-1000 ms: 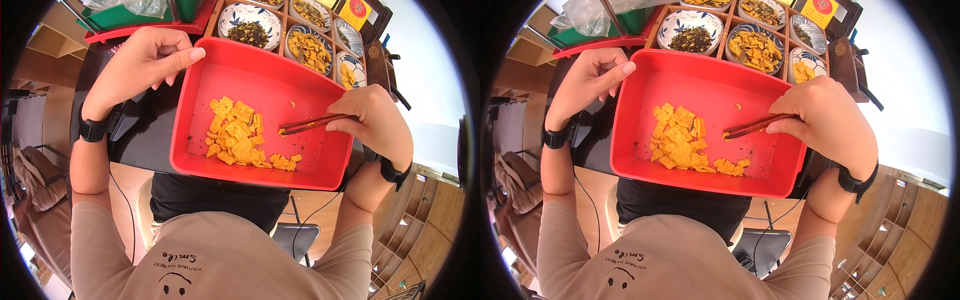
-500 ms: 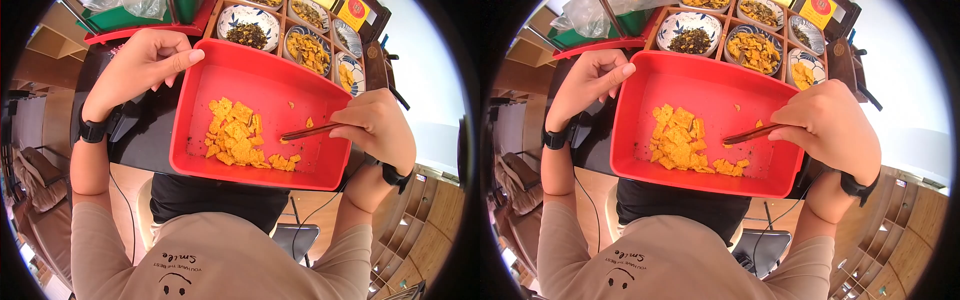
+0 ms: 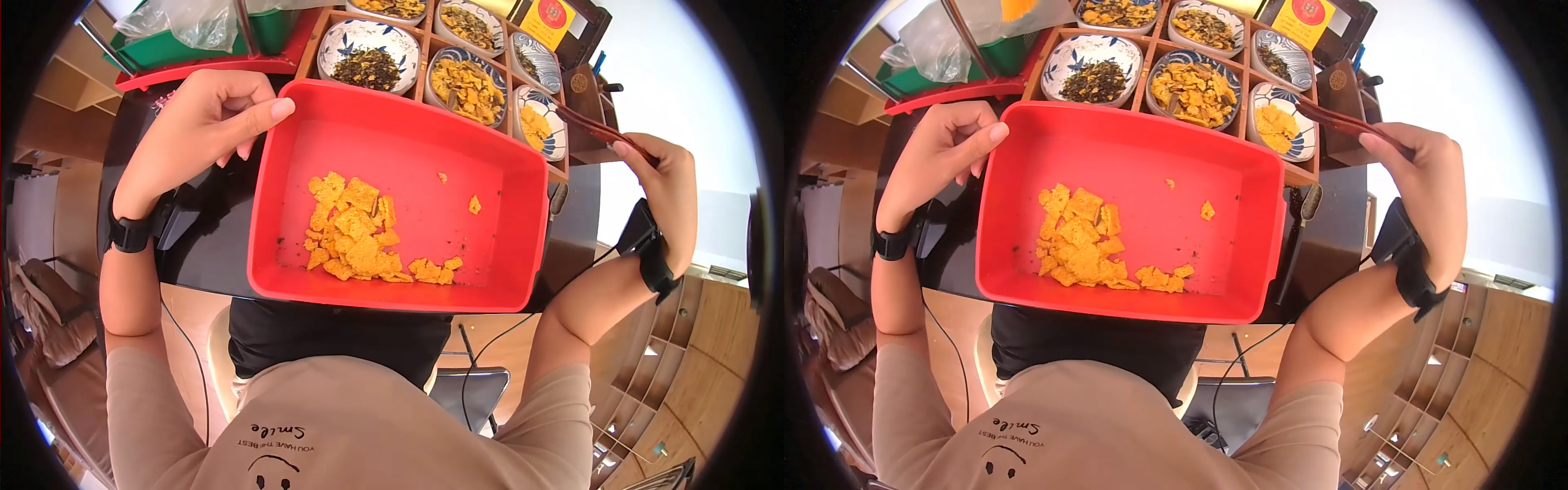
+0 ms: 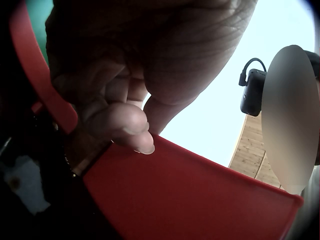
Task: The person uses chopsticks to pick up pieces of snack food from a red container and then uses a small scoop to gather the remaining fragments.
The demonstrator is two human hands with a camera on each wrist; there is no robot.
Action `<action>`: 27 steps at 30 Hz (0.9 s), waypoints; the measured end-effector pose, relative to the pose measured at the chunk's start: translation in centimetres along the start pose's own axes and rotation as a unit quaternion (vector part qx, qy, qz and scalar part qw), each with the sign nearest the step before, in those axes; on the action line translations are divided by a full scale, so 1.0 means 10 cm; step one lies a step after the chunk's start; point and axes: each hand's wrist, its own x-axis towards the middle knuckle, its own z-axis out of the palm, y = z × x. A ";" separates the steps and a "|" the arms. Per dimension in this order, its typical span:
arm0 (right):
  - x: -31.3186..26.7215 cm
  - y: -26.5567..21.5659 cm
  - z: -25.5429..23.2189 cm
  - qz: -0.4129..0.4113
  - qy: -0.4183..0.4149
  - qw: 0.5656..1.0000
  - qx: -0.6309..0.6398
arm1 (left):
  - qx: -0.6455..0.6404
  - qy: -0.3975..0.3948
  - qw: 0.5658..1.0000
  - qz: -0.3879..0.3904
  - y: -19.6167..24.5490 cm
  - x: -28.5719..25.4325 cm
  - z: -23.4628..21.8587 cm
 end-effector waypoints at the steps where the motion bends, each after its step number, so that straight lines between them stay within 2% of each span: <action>1: 0.01 -0.02 0.01 0.013 -0.015 1.000 -0.006 | 0.000 -0.001 1.000 0.001 -0.01 0.00 0.00; 3: 0.00 -0.08 0.02 0.015 -0.008 1.000 -0.009 | 0.006 -0.003 1.000 -0.001 -0.02 0.01 -0.01; 6: -0.11 -0.20 0.01 0.002 0.033 0.998 0.050 | 0.004 -0.009 1.000 0.001 -0.02 0.02 -0.01; 8: -0.19 -0.25 0.02 -0.118 -0.045 0.986 0.113 | 0.010 -0.005 1.000 0.001 0.00 0.02 -0.01; 9: -0.22 -0.28 0.01 -0.117 -0.051 0.984 0.121 | 0.016 -0.001 1.000 0.003 0.00 0.01 0.00; 11: -0.21 -0.44 0.00 -0.205 -0.243 0.947 0.043 | 0.021 -0.004 1.000 0.000 -0.03 0.01 -0.01; 13: -0.19 -0.50 0.10 -0.220 -0.257 0.940 0.040 | 0.017 0.025 0.998 0.048 -0.08 0.02 0.03; 15: -0.16 -0.51 0.23 -0.317 -0.246 0.915 0.047 | 0.012 0.031 0.998 0.050 -0.08 0.01 0.04; 18: -0.12 -0.53 0.34 -0.349 -0.270 0.897 0.042 | 0.016 0.035 0.998 0.048 -0.08 0.02 0.04; 21: -0.13 -0.55 0.36 -0.319 -0.272 0.908 0.020 | 0.012 0.036 0.998 0.053 -0.08 0.01 0.04; 27: -0.13 -0.59 0.37 -0.327 -0.275 0.904 -0.001 | 0.012 0.033 0.998 0.046 -0.08 0.01 0.04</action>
